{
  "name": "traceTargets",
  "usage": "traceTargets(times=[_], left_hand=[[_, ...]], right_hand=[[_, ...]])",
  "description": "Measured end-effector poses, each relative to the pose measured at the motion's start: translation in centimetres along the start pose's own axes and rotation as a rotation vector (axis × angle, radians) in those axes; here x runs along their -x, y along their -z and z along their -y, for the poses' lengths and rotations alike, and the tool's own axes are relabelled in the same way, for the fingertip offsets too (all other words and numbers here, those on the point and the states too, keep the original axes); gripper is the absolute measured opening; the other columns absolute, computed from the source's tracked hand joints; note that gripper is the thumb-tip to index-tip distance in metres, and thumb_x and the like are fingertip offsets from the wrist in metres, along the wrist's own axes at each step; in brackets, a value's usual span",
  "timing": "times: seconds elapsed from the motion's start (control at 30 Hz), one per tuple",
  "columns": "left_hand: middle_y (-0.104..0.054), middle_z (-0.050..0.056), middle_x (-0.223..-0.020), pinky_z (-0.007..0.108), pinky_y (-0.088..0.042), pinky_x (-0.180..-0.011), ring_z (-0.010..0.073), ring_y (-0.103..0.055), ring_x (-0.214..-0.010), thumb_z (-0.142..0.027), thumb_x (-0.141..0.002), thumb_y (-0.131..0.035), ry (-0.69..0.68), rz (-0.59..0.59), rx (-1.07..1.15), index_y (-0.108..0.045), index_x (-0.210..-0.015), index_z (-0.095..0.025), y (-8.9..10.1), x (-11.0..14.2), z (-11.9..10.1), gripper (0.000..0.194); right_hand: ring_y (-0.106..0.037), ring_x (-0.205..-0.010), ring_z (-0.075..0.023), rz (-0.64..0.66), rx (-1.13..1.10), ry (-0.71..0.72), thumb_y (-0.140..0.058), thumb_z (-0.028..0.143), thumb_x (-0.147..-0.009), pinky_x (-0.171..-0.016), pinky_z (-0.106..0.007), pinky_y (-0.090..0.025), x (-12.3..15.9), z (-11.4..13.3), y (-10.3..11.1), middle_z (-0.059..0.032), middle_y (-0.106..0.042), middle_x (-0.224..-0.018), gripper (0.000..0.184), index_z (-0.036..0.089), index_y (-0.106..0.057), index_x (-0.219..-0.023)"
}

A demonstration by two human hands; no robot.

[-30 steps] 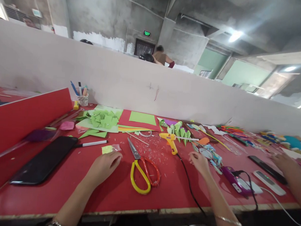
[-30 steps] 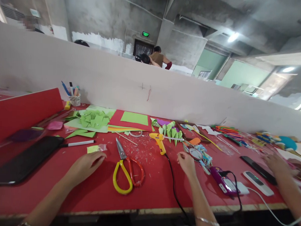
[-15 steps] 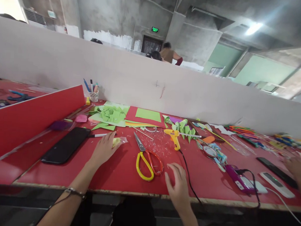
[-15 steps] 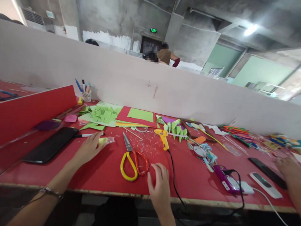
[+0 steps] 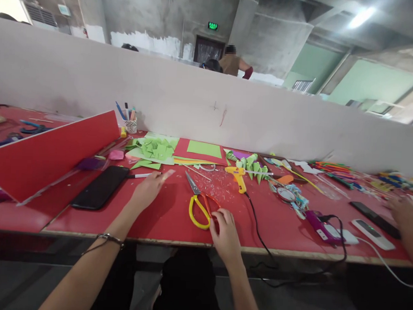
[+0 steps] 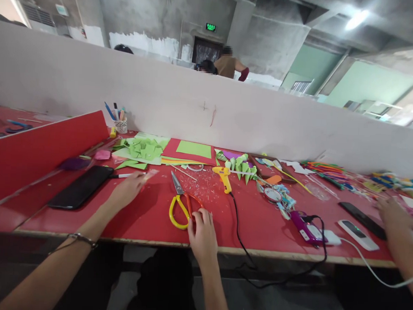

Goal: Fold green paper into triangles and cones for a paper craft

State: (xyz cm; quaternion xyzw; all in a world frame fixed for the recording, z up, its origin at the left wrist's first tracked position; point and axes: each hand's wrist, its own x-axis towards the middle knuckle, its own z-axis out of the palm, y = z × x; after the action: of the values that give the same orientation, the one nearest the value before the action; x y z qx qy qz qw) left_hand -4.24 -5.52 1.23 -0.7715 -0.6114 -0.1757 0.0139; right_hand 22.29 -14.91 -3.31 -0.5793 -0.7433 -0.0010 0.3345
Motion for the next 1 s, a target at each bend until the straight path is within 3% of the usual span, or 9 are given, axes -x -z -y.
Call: traceTargets(times=[0.13, 0.23, 0.3, 0.47, 0.57, 0.63, 0.77, 0.87, 1.0], left_hand=[[-0.039, 0.012, -0.124, 0.038, -0.020, -0.102, 0.0216, -0.033, -0.117, -0.024, -0.091, -0.025, 0.136, -0.555, -0.016, -0.033, -0.132, -0.015, 4.8, -1.4, 1.5, 0.043], [-0.034, 0.011, -0.128, 0.039, -0.017, -0.102, 0.0212, -0.031, -0.118, -0.023, -0.092, -0.025, 0.188, -0.736, -0.055, -0.036, -0.130, -0.014, 7.6, -3.1, 3.6, 0.041], [-0.037, 0.010, -0.126, 0.037, -0.023, -0.099, 0.0218, -0.033, -0.116, -0.023, -0.092, -0.025, 0.221, -0.670, -0.124, -0.037, -0.129, -0.013, 8.1, -4.1, 5.3, 0.040], [-0.046, 0.012, -0.118, 0.037, -0.034, -0.087, 0.0252, -0.039, -0.107, -0.021, -0.092, -0.016, 0.243, -0.273, -0.365, -0.036, -0.129, -0.012, 6.0, -4.1, 10.3, 0.042], [-0.046, 0.010, -0.123, 0.037, -0.034, -0.087, 0.0246, -0.039, -0.108, -0.021, -0.091, -0.016, 0.265, -0.157, -0.408, -0.032, -0.130, -0.015, 4.6, -3.5, 12.6, 0.043], [-0.044, 0.014, -0.125, 0.041, -0.034, -0.088, 0.0274, -0.038, -0.110, -0.030, -0.091, -0.020, 0.331, -0.142, -0.405, -0.025, -0.132, -0.010, 4.0, -3.5, 13.3, 0.046], [-0.036, 0.026, -0.128, 0.051, -0.024, -0.094, 0.0368, -0.028, -0.119, -0.044, -0.084, -0.037, 0.396, -0.150, -0.422, -0.029, -0.125, 0.006, 3.6, -4.4, 12.4, 0.065], [-0.045, 0.020, -0.122, 0.047, -0.023, -0.095, 0.0336, -0.034, -0.116, -0.046, -0.084, -0.035, 0.214, -0.058, -0.382, -0.051, -0.107, -0.004, 3.0, -5.2, 10.5, 0.051], [-0.062, 0.013, -0.094, 0.045, -0.029, -0.088, 0.0302, -0.051, -0.098, -0.055, -0.078, -0.042, 0.165, 0.082, -0.307, -0.061, -0.084, -0.010, 2.0, -6.1, 9.4, 0.050]], right_hand=[[-0.052, -0.090, -0.0216, -0.016, -0.003, 0.020, -0.040, 0.018, -0.082, -0.076, -0.036, -0.046, 0.0, -0.1, -0.2, -0.0098, -0.053, -0.095, 0.020, 0.018, -0.056, -0.094], [-0.052, -0.091, -0.0218, -0.023, 0.001, 0.021, -0.040, 0.018, -0.081, -0.078, -0.036, -0.046, 0.0, -0.2, -0.4, -0.0098, -0.053, -0.095, 0.021, 0.018, -0.056, -0.094], [-0.052, -0.092, -0.0221, -0.024, 0.001, 0.014, -0.040, 0.018, -0.081, -0.079, -0.037, -0.046, 0.0, -0.3, -0.5, -0.0102, -0.053, -0.097, 0.020, 0.017, -0.056, -0.094], [-0.053, -0.091, -0.0217, -0.015, 0.016, 0.009, -0.041, 0.016, -0.081, -0.081, -0.039, -0.046, 0.1, -0.3, -0.7, -0.0100, -0.055, -0.096, 0.020, 0.017, -0.055, -0.095], [-0.054, -0.090, -0.0213, -0.019, 0.029, 0.018, -0.041, 0.016, -0.080, -0.083, -0.040, -0.046, 0.2, -0.4, -0.8, -0.0094, -0.056, -0.095, 0.021, 0.017, -0.055, -0.096], [-0.055, -0.089, -0.0214, -0.015, 0.035, 0.020, -0.041, 0.016, -0.080, -0.083, -0.040, -0.046, 0.2, -0.4, -0.9, -0.0094, -0.057, -0.095, 0.021, 0.017, -0.055, -0.096], [-0.055, -0.088, -0.0218, -0.034, 0.049, 0.020, -0.041, 0.014, -0.080, -0.078, -0.037, -0.048, 0.3, -0.5, -1.1, -0.0096, -0.057, -0.095, 0.022, 0.018, -0.055, -0.096], [-0.055, -0.087, -0.0219, -0.050, 0.055, 0.019, -0.041, 0.013, -0.079, -0.076, -0.036, -0.048, 0.3, -0.5, -1.2, -0.0096, -0.057, -0.094, 0.022, 0.018, -0.056, -0.095], [-0.055, -0.087, -0.0217, -0.054, 0.046, 0.018, -0.042, 0.013, -0.079, -0.076, -0.036, -0.048, 0.4, -0.4, -1.1, -0.0093, -0.057, -0.094, 0.021, 0.018, -0.056, -0.095]])
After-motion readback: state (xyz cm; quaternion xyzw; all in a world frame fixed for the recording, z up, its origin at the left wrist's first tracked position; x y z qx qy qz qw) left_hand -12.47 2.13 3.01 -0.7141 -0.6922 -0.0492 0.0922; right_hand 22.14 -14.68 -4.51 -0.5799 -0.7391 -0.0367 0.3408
